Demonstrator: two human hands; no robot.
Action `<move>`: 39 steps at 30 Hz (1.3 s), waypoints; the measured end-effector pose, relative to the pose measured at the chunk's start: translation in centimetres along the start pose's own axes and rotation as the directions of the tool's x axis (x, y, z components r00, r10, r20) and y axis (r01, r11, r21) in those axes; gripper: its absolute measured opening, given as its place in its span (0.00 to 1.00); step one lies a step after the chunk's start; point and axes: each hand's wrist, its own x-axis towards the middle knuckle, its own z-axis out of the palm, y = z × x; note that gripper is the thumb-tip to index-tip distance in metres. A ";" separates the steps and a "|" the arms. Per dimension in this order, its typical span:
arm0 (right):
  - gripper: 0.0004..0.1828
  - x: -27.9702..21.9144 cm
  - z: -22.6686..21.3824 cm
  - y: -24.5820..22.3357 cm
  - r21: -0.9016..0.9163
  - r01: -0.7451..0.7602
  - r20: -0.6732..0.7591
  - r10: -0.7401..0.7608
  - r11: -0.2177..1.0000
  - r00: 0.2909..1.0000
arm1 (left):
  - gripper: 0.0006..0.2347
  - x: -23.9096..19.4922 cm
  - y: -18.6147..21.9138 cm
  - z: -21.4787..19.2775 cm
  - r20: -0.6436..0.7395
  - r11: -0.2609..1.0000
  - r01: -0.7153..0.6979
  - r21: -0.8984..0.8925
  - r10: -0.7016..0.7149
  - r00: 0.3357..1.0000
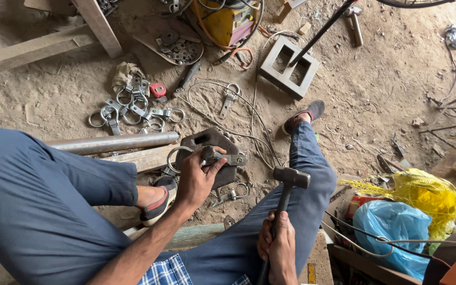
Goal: The person assembles metal components using a hammer and a jig to secure parts, repeatedly striking the metal to align or fasten pieces.
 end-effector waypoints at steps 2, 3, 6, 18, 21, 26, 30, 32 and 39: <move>0.25 -0.1 0.1 0.0 -0.010 0.003 -0.002 -0.003 1.000 1.000 | 0.09 0.1 0.0 0.0 0.007 1.000 -0.029 0.001 0.029 1.000; 0.25 -0.1 0.1 0.0 -0.017 0.004 -0.003 -0.004 1.000 1.000 | 0.09 0.2 -0.1 0.0 0.005 0.995 -0.095 0.020 0.095 0.995; 0.24 -0.2 0.1 -0.1 -0.003 -0.003 0.002 0.003 1.000 1.000 | 0.08 0.3 -0.4 0.2 0.042 0.970 -0.234 0.070 0.231 0.972; 0.25 -2.2 2.3 -1.8 -0.187 0.121 0.019 -0.120 0.975 0.993 | 0.10 1.5 -4.1 1.7 0.240 0.932 -0.358 0.058 0.335 0.911; 0.22 -3.3 3.2 -3.2 -0.343 0.253 0.049 -0.252 0.904 0.966 | 0.11 1.5 -5.0 2.0 0.211 0.925 -0.379 0.023 0.367 0.906; 0.20 -4.8 4.5 -5.8 -0.707 0.459 0.130 -0.538 0.538 0.833 | 0.09 1.2 -5.8 2.7 0.263 0.957 -0.289 0.004 0.278 0.924; 0.17 -4.7 5.2 -6.2 -0.762 0.493 0.197 -0.575 0.420 0.794 | 0.10 1.4 -5.7 3.6 0.199 0.884 -0.462 0.067 0.442 0.875; 0.15 -4.1 5.6 -5.7 -0.786 0.472 0.209 -0.548 0.399 0.810 | 0.08 1.4 -5.5 3.9 0.261 0.912 -0.400 0.087 0.367 0.893; 0.11 -3.8 3.4 -9.3 -0.757 0.612 0.293 -0.716 0.231 0.633 | 0.13 1.6 -4.1 3.4 0.136 0.885 -0.458 0.079 0.446 0.885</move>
